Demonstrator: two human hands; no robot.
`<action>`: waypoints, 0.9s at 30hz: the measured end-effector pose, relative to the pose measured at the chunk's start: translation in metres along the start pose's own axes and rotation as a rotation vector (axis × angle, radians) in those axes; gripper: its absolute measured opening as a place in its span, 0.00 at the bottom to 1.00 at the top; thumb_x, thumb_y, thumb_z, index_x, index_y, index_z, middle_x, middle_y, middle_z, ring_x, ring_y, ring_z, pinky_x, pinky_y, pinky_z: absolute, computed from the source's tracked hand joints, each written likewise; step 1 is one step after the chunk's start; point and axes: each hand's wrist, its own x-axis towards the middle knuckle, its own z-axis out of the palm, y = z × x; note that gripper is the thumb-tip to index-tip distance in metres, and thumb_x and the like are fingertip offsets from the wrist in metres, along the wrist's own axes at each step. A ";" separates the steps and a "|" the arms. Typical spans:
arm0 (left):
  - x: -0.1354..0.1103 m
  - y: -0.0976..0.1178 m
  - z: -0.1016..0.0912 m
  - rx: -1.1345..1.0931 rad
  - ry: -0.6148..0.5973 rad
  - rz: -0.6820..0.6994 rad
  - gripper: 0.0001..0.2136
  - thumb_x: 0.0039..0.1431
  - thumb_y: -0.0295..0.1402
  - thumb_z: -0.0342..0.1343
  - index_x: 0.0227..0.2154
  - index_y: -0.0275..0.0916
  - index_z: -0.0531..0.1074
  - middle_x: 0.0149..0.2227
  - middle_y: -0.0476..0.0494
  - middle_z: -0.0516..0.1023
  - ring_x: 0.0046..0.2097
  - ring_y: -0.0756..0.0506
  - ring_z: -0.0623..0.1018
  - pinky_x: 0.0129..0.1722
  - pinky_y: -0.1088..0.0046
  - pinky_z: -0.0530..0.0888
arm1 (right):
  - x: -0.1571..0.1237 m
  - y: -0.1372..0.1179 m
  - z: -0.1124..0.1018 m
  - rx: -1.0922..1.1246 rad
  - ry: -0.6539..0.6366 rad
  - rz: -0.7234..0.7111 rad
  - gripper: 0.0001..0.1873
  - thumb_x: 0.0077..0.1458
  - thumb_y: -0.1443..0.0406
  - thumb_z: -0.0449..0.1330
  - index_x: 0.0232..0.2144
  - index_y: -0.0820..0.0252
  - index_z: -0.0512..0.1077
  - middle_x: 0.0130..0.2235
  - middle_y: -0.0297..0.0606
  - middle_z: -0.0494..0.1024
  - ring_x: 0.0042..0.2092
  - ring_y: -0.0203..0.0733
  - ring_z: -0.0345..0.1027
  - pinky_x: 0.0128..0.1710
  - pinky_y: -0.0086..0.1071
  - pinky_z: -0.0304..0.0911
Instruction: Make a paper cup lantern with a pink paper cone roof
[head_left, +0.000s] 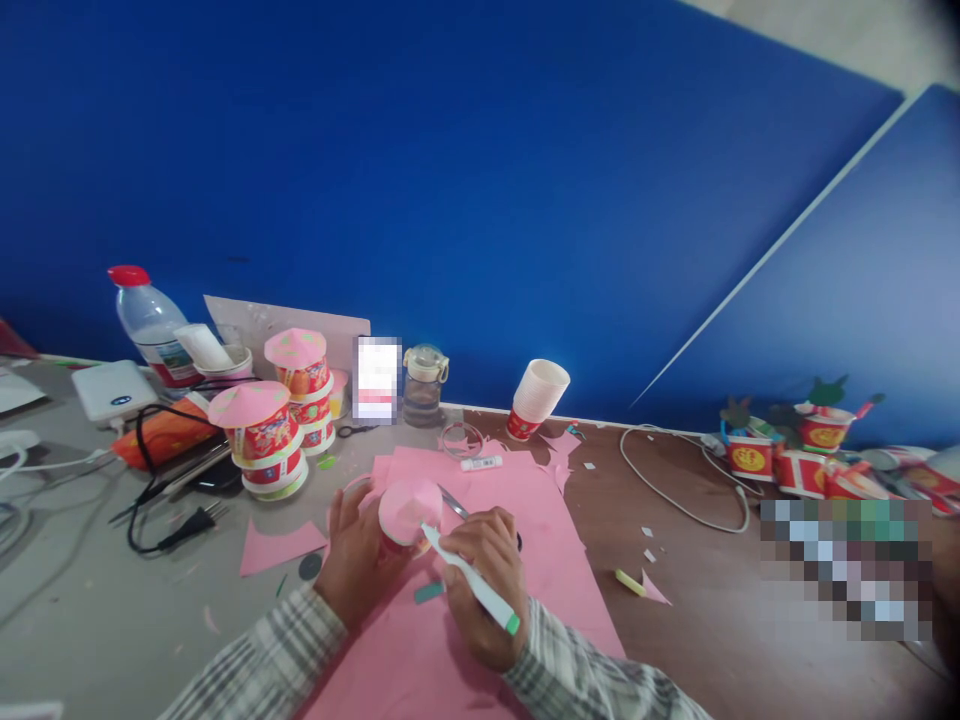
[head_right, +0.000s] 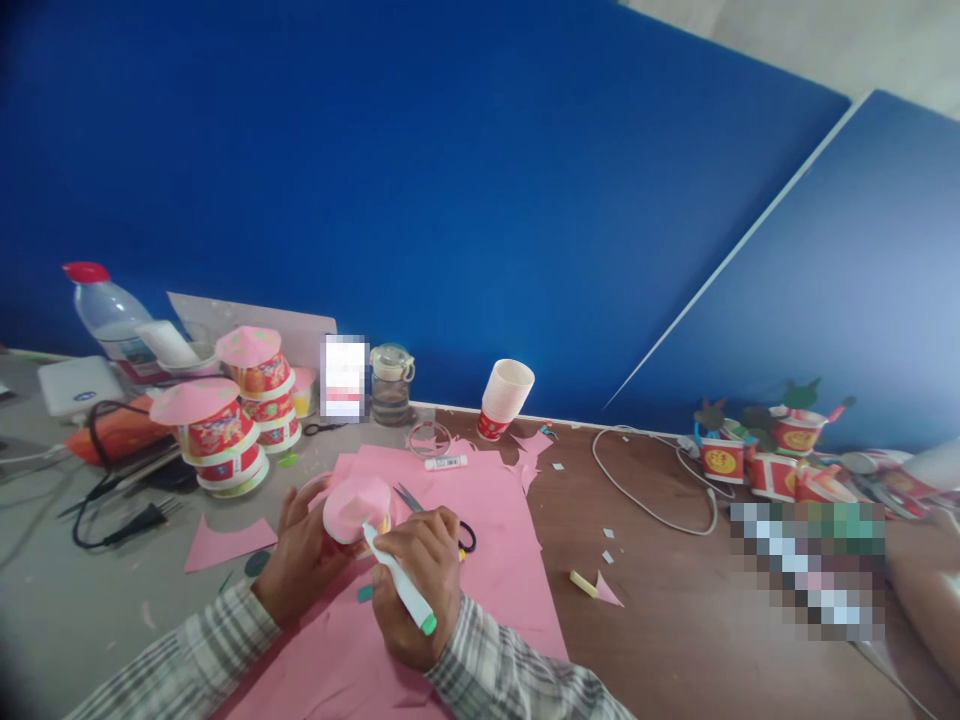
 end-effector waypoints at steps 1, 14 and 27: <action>-0.001 -0.001 0.001 0.001 -0.005 0.003 0.23 0.34 0.47 0.55 0.37 0.44 0.66 0.36 0.41 0.75 0.50 0.33 0.62 0.50 0.45 0.53 | 0.000 -0.001 0.000 0.004 -0.004 -0.002 0.05 0.50 0.66 0.55 0.31 0.54 0.71 0.26 0.31 0.75 0.29 0.44 0.69 0.35 0.41 0.60; 0.001 0.004 -0.002 -0.030 0.047 0.027 0.24 0.36 0.46 0.54 0.40 0.45 0.64 0.37 0.41 0.73 0.49 0.34 0.62 0.48 0.46 0.56 | -0.007 0.016 -0.002 0.214 0.066 0.232 0.19 0.59 0.54 0.48 0.47 0.56 0.66 0.30 0.36 0.74 0.29 0.44 0.70 0.29 0.39 0.69; 0.000 0.005 -0.013 -0.332 -0.034 -0.046 0.29 0.40 0.43 0.53 0.48 0.42 0.55 0.47 0.39 0.66 0.51 0.36 0.60 0.50 0.49 0.58 | -0.007 0.014 0.005 0.157 -0.024 0.168 0.18 0.57 0.62 0.52 0.50 0.56 0.63 0.46 0.43 0.73 0.48 0.52 0.68 0.46 0.47 0.67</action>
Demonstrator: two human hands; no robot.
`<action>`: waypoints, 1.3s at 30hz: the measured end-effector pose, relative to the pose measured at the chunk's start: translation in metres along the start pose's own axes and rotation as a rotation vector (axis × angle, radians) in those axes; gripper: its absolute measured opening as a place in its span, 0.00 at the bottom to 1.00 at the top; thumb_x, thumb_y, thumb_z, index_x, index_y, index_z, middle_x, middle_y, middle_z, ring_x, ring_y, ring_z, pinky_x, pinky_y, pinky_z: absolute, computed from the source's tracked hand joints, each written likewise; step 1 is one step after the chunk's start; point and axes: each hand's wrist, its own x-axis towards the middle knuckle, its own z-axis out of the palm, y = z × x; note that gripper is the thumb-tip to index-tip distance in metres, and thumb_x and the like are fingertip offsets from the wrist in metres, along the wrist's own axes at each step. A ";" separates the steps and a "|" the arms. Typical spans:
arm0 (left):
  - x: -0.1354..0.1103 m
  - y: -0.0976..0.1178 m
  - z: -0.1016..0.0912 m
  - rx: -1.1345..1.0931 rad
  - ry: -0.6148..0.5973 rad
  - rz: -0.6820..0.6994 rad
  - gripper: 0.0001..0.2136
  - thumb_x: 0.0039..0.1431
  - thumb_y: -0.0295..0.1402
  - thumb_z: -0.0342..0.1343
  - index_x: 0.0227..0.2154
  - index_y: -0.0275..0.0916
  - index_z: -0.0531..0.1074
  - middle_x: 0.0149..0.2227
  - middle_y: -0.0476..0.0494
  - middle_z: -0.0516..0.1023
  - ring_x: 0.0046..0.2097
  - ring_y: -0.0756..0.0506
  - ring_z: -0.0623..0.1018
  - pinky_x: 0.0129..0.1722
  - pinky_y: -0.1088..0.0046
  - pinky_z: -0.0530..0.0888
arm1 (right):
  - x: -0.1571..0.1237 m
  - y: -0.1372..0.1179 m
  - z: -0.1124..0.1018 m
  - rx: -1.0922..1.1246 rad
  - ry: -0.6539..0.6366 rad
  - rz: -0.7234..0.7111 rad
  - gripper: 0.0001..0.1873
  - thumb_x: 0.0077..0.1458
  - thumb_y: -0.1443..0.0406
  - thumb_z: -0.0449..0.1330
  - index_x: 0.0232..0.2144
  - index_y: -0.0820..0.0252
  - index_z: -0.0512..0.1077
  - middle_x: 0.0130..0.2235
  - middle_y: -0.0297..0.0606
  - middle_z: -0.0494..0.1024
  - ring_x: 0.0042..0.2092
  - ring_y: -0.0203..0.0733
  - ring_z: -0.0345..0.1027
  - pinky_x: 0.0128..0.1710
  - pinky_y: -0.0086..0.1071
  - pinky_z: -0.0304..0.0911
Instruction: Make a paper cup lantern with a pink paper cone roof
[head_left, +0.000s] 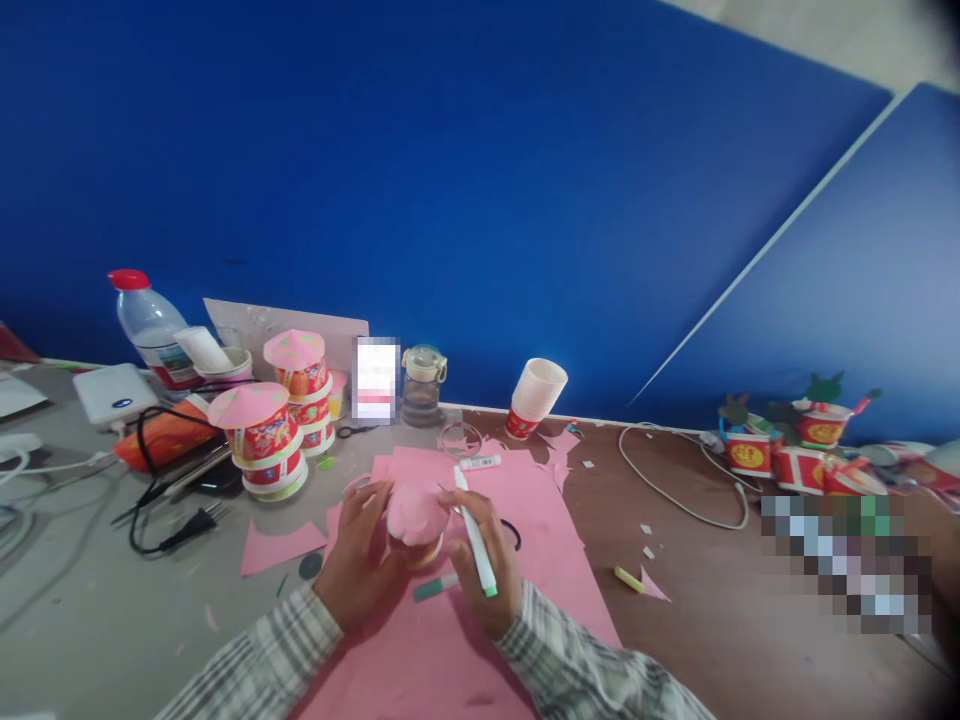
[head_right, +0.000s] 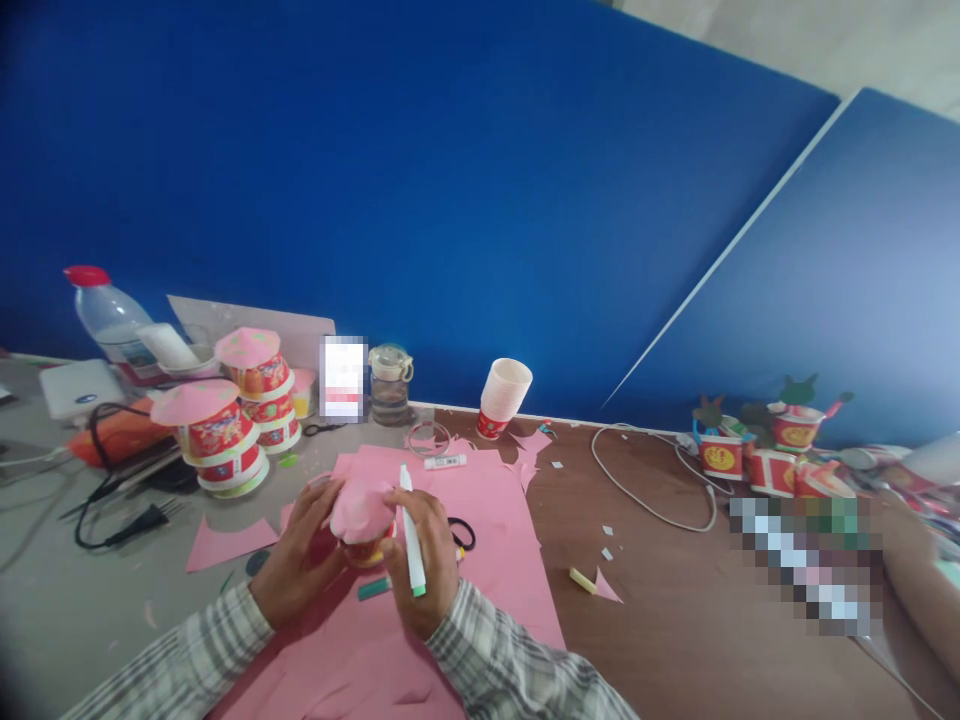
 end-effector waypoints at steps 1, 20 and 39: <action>-0.002 -0.003 0.001 -0.016 -0.019 -0.016 0.31 0.40 0.43 0.52 0.49 0.42 0.53 0.48 0.38 0.65 0.52 0.35 0.59 0.51 0.49 0.57 | 0.000 -0.002 0.000 -0.006 -0.018 -0.008 0.18 0.57 0.63 0.52 0.50 0.57 0.64 0.45 0.43 0.74 0.47 0.52 0.68 0.46 0.46 0.67; -0.003 -0.009 0.005 0.050 -0.064 0.023 0.35 0.37 0.46 0.53 0.50 0.43 0.50 0.48 0.38 0.66 0.51 0.35 0.61 0.52 0.47 0.53 | 0.000 -0.016 -0.007 -0.059 0.039 -0.200 0.13 0.58 0.60 0.49 0.42 0.55 0.69 0.27 0.34 0.73 0.28 0.44 0.66 0.31 0.39 0.62; 0.001 0.002 0.002 0.199 0.019 0.071 0.27 0.37 0.45 0.52 0.43 0.41 0.59 0.41 0.39 0.72 0.47 0.35 0.64 0.50 0.47 0.54 | 0.004 -0.019 -0.007 -0.070 0.015 -0.240 0.20 0.61 0.55 0.44 0.35 0.58 0.72 0.23 0.34 0.72 0.26 0.41 0.66 0.31 0.39 0.60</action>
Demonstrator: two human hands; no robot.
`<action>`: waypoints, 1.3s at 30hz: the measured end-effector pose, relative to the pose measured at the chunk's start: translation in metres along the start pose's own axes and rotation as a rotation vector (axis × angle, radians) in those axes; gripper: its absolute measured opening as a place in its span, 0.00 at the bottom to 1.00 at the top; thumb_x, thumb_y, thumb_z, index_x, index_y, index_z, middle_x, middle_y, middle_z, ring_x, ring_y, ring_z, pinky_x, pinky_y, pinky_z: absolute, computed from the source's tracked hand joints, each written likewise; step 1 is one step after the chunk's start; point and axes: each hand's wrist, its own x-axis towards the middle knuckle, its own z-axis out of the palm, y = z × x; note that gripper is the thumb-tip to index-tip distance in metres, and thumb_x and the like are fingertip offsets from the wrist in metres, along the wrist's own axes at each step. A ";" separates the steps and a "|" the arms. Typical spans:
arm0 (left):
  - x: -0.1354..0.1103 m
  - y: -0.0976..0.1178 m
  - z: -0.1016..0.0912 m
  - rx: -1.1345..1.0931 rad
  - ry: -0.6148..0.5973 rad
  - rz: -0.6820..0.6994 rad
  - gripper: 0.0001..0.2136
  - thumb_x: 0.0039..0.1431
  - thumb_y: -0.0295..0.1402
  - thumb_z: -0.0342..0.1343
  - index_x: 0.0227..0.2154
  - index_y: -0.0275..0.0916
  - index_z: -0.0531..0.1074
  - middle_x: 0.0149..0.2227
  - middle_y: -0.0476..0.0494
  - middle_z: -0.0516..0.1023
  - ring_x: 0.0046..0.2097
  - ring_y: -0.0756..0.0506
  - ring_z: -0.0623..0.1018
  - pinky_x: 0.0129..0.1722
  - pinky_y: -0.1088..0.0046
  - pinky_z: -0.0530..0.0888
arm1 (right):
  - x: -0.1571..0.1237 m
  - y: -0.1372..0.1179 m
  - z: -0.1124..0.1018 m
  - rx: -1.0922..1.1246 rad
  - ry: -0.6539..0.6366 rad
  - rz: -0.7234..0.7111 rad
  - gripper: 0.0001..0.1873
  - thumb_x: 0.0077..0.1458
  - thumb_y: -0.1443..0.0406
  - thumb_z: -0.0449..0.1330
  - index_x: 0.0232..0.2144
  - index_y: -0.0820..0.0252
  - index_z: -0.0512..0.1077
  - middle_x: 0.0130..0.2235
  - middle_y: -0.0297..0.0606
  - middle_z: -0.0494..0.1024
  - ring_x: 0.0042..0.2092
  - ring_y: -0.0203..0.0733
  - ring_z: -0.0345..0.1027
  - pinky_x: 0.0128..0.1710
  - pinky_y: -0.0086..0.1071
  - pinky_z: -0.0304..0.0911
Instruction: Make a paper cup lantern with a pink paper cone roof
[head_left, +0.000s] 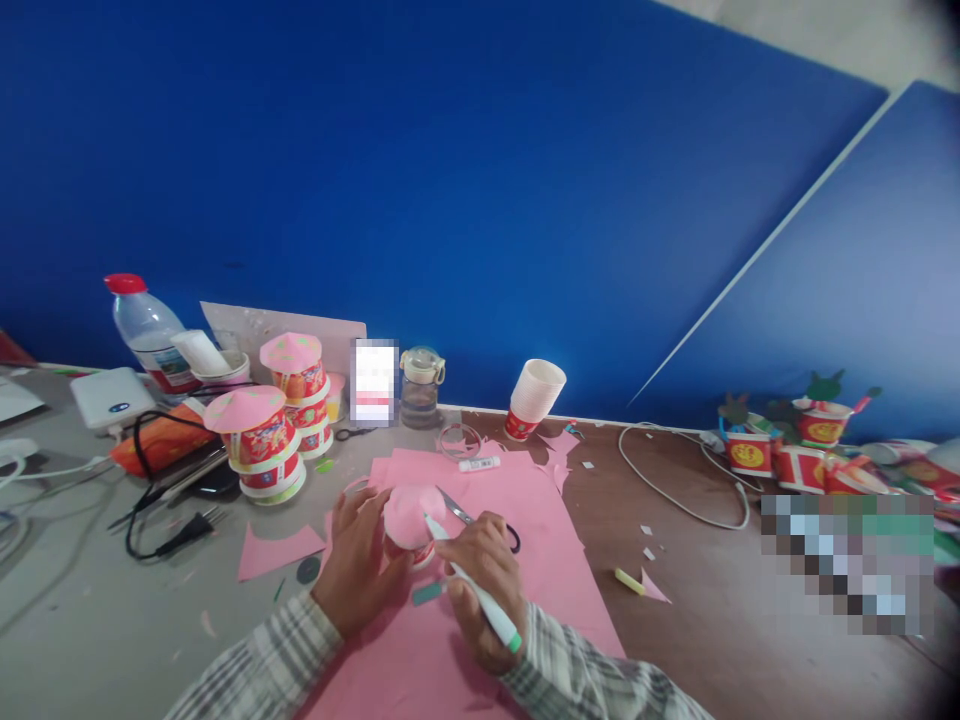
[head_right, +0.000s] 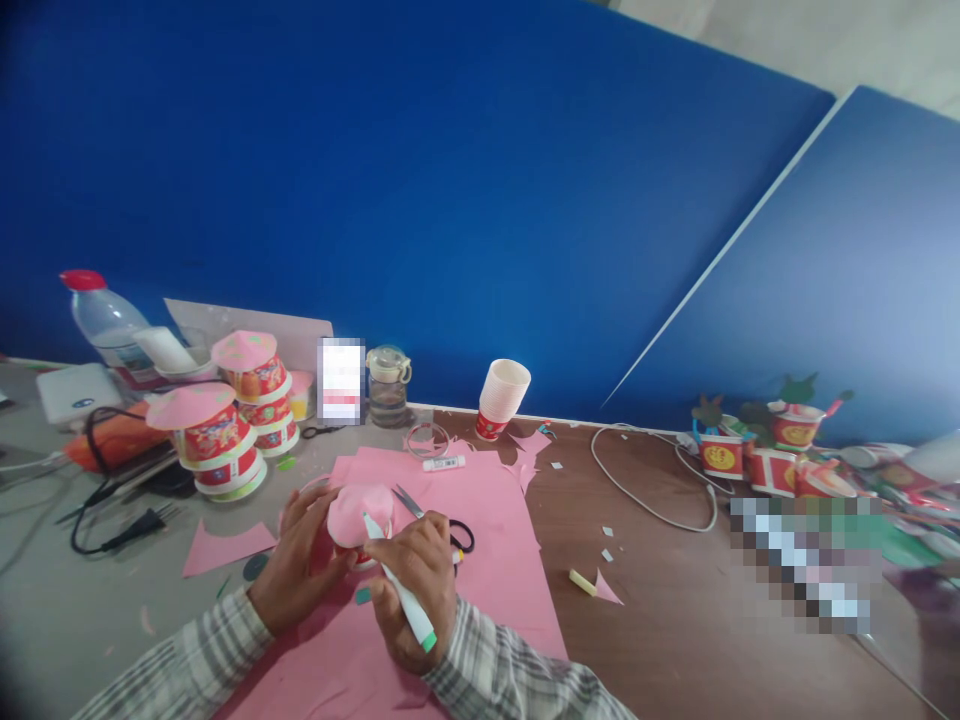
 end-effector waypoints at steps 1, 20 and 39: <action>-0.001 -0.001 0.000 0.008 -0.014 0.014 0.28 0.38 0.46 0.52 0.44 0.40 0.59 0.42 0.39 0.71 0.49 0.34 0.62 0.50 0.47 0.54 | 0.000 0.000 0.000 0.003 -0.002 0.001 0.20 0.61 0.55 0.44 0.35 0.58 0.72 0.23 0.34 0.72 0.26 0.41 0.66 0.31 0.39 0.59; 0.000 -0.003 0.007 0.095 -0.034 0.045 0.24 0.34 0.49 0.53 0.37 0.43 0.65 0.39 0.39 0.73 0.49 0.33 0.62 0.49 0.46 0.54 | -0.005 0.006 0.005 0.009 -0.058 0.019 0.14 0.59 0.60 0.49 0.36 0.58 0.72 0.23 0.33 0.73 0.26 0.42 0.65 0.34 0.40 0.58; 0.001 -0.001 0.007 0.103 -0.010 0.044 0.26 0.32 0.49 0.54 0.38 0.42 0.65 0.37 0.39 0.73 0.48 0.33 0.63 0.48 0.46 0.57 | -0.001 -0.004 0.001 0.020 0.002 0.043 0.20 0.61 0.54 0.43 0.35 0.55 0.71 0.22 0.31 0.72 0.25 0.41 0.65 0.33 0.39 0.58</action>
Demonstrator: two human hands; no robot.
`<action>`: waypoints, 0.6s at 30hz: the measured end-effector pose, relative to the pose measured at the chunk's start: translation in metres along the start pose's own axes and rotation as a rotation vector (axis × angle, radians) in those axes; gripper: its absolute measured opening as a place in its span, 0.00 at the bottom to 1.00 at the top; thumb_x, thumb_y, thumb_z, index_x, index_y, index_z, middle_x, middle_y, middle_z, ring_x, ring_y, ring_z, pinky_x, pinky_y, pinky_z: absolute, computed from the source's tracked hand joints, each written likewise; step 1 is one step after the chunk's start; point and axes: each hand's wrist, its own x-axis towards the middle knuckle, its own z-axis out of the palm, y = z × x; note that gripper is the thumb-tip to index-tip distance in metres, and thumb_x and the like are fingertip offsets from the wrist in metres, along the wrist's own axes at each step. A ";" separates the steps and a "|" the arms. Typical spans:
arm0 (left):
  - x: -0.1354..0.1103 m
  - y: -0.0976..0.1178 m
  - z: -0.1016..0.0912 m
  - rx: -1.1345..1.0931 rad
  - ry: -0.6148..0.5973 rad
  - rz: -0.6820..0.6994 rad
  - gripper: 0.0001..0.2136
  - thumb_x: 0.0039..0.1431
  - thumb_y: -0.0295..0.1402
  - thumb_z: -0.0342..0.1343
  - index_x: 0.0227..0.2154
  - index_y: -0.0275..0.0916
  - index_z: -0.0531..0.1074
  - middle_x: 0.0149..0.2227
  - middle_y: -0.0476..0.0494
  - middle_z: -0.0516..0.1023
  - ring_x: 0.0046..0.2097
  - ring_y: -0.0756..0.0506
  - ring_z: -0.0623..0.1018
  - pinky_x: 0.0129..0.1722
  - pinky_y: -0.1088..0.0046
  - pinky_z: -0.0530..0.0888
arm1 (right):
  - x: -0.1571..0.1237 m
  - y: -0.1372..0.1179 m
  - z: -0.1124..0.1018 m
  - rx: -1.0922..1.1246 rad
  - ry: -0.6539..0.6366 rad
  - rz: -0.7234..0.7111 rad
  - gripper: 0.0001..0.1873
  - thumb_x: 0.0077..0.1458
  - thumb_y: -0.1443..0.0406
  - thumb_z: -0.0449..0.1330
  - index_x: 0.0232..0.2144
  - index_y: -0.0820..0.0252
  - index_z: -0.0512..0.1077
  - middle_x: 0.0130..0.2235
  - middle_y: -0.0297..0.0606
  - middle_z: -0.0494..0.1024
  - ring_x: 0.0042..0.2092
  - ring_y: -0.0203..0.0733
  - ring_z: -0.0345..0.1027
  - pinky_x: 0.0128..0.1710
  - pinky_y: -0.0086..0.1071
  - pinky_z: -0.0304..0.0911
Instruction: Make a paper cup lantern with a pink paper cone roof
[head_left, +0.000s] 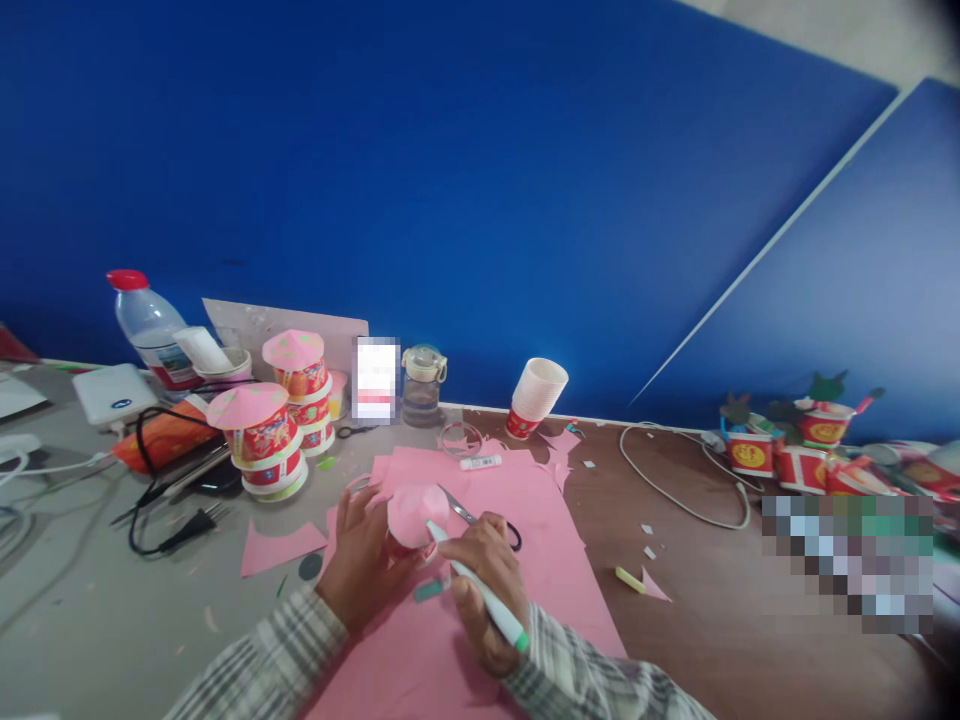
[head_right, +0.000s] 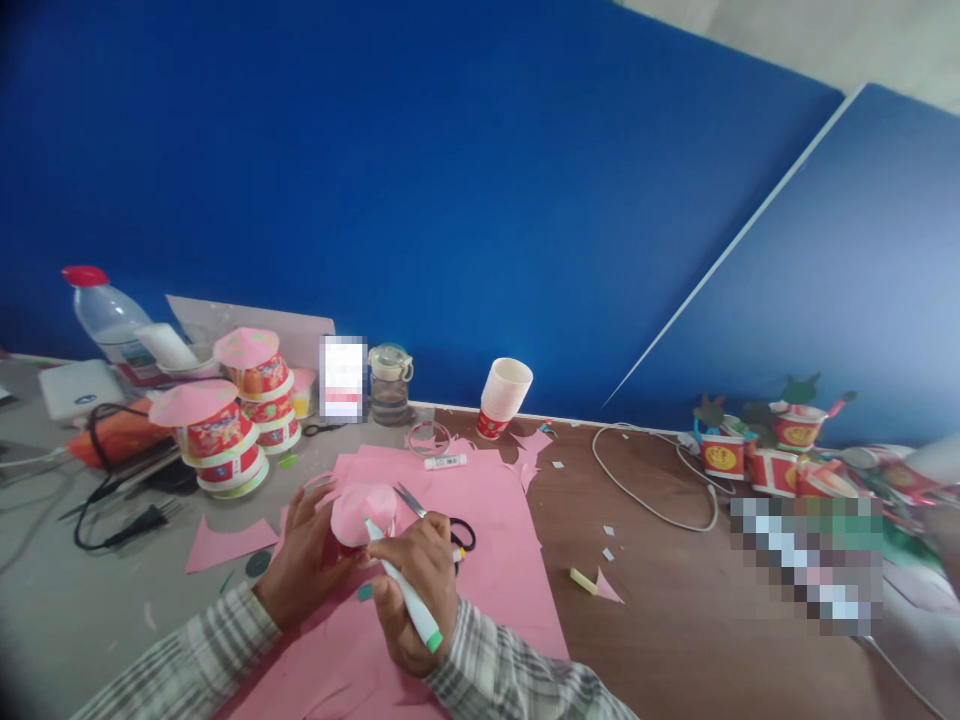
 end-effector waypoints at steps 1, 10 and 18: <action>0.000 0.000 0.000 0.002 -0.003 0.001 0.26 0.33 0.49 0.54 0.38 0.42 0.65 0.37 0.40 0.73 0.48 0.34 0.64 0.48 0.46 0.57 | 0.000 0.001 0.001 0.001 -0.001 0.001 0.19 0.61 0.55 0.44 0.35 0.55 0.71 0.22 0.31 0.72 0.25 0.41 0.66 0.33 0.39 0.58; -0.001 0.000 0.000 -0.031 -0.004 0.011 0.25 0.35 0.48 0.54 0.39 0.44 0.64 0.38 0.41 0.73 0.48 0.34 0.63 0.49 0.46 0.55 | -0.002 0.008 0.003 -0.007 -0.058 0.008 0.13 0.59 0.60 0.49 0.38 0.55 0.71 0.25 0.32 0.74 0.26 0.42 0.67 0.34 0.40 0.59; -0.001 -0.003 0.002 -0.014 0.000 0.023 0.27 0.33 0.50 0.54 0.39 0.43 0.65 0.37 0.39 0.74 0.47 0.33 0.64 0.48 0.45 0.57 | 0.002 0.002 0.000 0.031 -0.018 0.002 0.21 0.61 0.54 0.43 0.32 0.56 0.72 0.22 0.31 0.72 0.24 0.41 0.65 0.34 0.40 0.58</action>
